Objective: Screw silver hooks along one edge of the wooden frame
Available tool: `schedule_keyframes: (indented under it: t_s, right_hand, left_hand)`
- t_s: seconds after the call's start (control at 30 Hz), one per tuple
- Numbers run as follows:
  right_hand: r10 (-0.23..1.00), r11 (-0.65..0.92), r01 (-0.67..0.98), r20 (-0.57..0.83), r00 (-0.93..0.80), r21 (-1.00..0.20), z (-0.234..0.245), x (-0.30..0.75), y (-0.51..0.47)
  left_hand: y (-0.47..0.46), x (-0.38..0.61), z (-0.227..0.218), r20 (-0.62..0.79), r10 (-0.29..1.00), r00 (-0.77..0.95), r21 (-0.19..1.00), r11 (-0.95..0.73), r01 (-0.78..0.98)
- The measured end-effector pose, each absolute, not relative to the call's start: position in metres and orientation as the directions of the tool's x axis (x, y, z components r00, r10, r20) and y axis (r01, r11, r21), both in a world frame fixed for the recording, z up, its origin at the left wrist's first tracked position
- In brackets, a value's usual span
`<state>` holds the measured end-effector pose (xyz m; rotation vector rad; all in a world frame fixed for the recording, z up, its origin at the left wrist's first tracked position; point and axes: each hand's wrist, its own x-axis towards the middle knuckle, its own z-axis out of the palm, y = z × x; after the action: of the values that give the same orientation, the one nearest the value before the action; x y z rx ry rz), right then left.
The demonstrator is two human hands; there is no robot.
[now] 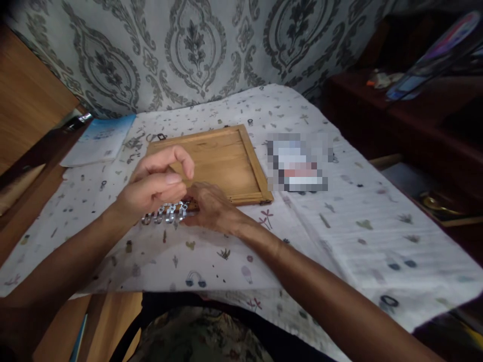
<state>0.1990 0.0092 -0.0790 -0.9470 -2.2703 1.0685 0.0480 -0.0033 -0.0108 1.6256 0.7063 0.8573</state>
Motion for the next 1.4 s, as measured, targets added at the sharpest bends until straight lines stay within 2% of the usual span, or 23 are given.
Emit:
schedule_keyframes:
  t_s: [0.17, 0.27, 0.37, 0.43, 0.47, 0.57, 0.63, 0.7, 0.8, 0.87, 0.93, 1.03, 1.2, 1.27, 1.4]
  right_hand:
    - [0.737, 0.518, 0.456, 0.108, -0.667, -0.723, -0.078, 0.198, 0.011]
    - [0.739, 0.528, 0.471, 0.110, -0.664, -0.707, -0.078, 0.197, 0.012]
    - [0.737, 0.518, 0.462, 0.101, -0.668, -0.720, -0.077, 0.197, 0.012]
    - [0.741, 0.499, 0.450, 0.095, -0.665, -0.740, -0.077, 0.198, 0.012]
    - [0.739, 0.492, 0.439, 0.094, -0.667, -0.752, -0.077, 0.198, 0.011]
    - [0.728, 0.479, 0.413, 0.087, -0.680, -0.774, -0.076, 0.198, 0.010]
    - [0.732, 0.470, 0.419, 0.078, -0.677, -0.777, -0.076, 0.198, 0.010]
    - [0.742, 0.472, 0.438, 0.076, -0.666, -0.765, -0.076, 0.198, 0.010]
    - [0.746, 0.497, 0.463, 0.088, -0.660, -0.733, -0.076, 0.198, 0.010]
    - [0.746, 0.507, 0.472, 0.093, -0.660, -0.721, -0.076, 0.197, 0.010]
    - [0.749, 0.507, 0.470, 0.099, -0.655, -0.723, -0.077, 0.197, 0.011]
    - [0.750, 0.499, 0.464, 0.096, -0.655, -0.732, -0.077, 0.197, 0.010]
    - [0.750, 0.503, 0.481, 0.086, -0.656, -0.718, -0.076, 0.197, 0.010]
    - [0.742, 0.515, 0.476, 0.092, -0.665, -0.713, -0.076, 0.196, 0.011]
    - [0.736, 0.521, 0.466, 0.100, -0.669, -0.715, -0.077, 0.197, 0.012]
  left_hand:
    - [0.003, 0.047, -0.010, 0.319, 0.927, 0.198, 0.945, -0.328, 0.010]
    - [0.000, 0.054, -0.011, 0.328, 0.945, 0.007, 0.945, -0.328, -0.007]
    - [-0.003, 0.062, -0.012, 0.333, 0.939, -0.090, 0.936, -0.341, -0.085]
    - [-0.003, 0.064, -0.012, 0.350, 0.935, -0.061, 0.917, -0.356, -0.180]
    - [-0.002, 0.063, -0.012, 0.356, 0.934, 0.012, 0.911, -0.345, -0.225]
    - [0.002, 0.057, -0.009, 0.297, 0.875, 0.384, 0.945, -0.210, -0.251]
    - [0.005, 0.053, -0.007, 0.249, 0.819, 0.517, 0.965, -0.164, -0.205]
    - [0.007, 0.052, -0.007, 0.266, 0.835, 0.481, 0.963, -0.215, -0.160]
    - [0.006, 0.056, -0.010, 0.339, 0.911, 0.235, 0.941, -0.332, -0.069]
    - [0.004, 0.059, -0.011, 0.338, 0.939, 0.069, 0.940, -0.333, -0.070]
    - [0.001, 0.063, -0.011, 0.303, 0.953, -0.015, 0.944, -0.302, -0.130]
    - [0.002, 0.063, -0.010, 0.287, 0.958, 0.016, 0.938, -0.278, -0.208]
    - [0.013, 0.054, -0.008, 0.195, 0.950, 0.245, 0.965, -0.141, -0.223]
    - [0.015, 0.051, -0.007, 0.181, 0.958, 0.221, 0.971, -0.137, -0.197]
    - [0.009, 0.055, -0.006, 0.242, 0.970, 0.018, 0.961, -0.237, -0.142]
